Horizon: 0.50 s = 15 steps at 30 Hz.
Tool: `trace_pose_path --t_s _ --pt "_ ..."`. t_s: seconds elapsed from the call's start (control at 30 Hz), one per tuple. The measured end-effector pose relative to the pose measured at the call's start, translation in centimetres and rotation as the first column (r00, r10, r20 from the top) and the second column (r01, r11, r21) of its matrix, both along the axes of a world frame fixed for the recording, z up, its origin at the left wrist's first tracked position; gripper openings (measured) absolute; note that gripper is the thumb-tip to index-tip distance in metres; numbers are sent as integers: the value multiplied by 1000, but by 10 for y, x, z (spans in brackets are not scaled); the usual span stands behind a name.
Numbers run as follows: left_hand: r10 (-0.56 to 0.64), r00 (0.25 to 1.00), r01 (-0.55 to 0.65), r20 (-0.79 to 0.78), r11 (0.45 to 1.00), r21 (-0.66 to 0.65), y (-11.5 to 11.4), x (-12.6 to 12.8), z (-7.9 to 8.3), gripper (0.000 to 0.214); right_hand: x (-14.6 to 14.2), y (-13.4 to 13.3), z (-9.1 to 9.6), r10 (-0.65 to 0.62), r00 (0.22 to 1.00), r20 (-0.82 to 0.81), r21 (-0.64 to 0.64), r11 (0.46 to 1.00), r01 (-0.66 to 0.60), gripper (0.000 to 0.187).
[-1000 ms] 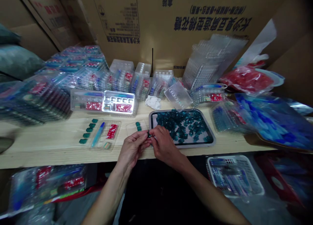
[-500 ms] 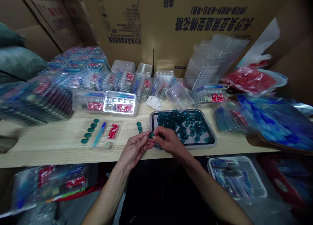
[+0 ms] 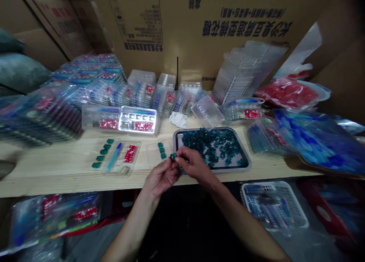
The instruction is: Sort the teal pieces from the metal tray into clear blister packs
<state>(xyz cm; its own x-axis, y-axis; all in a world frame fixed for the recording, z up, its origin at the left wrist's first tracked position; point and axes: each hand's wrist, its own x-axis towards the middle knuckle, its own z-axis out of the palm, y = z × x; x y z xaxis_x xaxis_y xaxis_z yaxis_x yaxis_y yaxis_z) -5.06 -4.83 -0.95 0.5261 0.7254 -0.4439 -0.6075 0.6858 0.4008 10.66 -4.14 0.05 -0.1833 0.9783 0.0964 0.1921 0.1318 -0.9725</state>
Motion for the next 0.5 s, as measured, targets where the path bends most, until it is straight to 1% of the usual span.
trace_pose_path --t_s 0.1,0.17,0.23,0.3,0.4,0.47,0.5 --pt "14 999 -13 33 1000 -10 -1 0 4 21 1 1 2 34 999 -38 -21 999 -35 12" --pt "1 1000 -1 0 999 42 -1 0 8 25 3 0 3 79 991 -104 -68 994 -87 17" --pt "-14 998 22 -66 994 110 -2 0 13 28 6 -1 4 125 969 -213 -143 977 -157 23" --pt "-28 991 48 -134 987 150 -2 -2 18 31 9 -3 8 168 922 -348 -220 942 -254 31" --pt "-39 983 69 -181 984 166 -2 -7 25 36 13 -5 14 226 827 -514 -289 863 -415 42" --pt "-17 982 53 -190 981 185 -1 -11 28 36 14 -5 16 255 781 -569 -298 822 -486 45" --pt "3 979 39 -203 979 201 -1 -12 29 35 15 -5 16 264 783 -563 -294 822 -488 44"
